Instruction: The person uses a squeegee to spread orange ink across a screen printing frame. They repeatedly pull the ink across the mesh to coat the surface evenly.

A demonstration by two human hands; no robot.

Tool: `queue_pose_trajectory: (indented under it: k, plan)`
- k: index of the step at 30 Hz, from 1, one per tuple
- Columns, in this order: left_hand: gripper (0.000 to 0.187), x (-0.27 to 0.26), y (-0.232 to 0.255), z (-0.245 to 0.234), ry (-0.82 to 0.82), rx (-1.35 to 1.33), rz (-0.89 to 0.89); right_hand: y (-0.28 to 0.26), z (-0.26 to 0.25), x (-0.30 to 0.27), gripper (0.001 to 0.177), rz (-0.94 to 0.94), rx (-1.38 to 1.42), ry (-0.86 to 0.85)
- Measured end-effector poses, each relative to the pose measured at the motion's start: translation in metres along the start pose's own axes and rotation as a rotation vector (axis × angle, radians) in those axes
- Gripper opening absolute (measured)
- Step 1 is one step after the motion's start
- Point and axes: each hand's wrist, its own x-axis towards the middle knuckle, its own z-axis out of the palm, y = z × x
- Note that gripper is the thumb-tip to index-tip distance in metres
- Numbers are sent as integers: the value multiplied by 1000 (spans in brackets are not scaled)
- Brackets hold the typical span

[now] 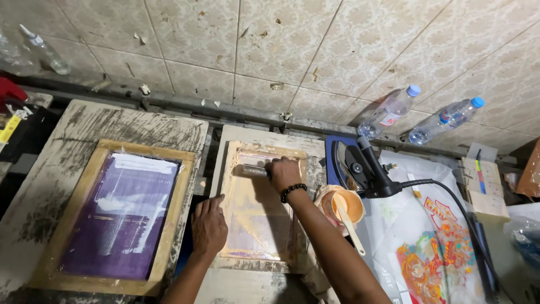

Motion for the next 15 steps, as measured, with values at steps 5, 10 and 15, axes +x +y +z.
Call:
queue_pose_trajectory:
  k: [5,10,15]
  plan:
    - [37,0,-4,1,22,-14,12,-16,-6,-19,11,-15,59,-73]
    - [38,-2,0,-2,-18,-32,-5,-62,-23,-89,15,74,137,-204]
    - [41,-17,1,-6,49,-62,-50,-71,-39,-122,29,-126,127,-315]
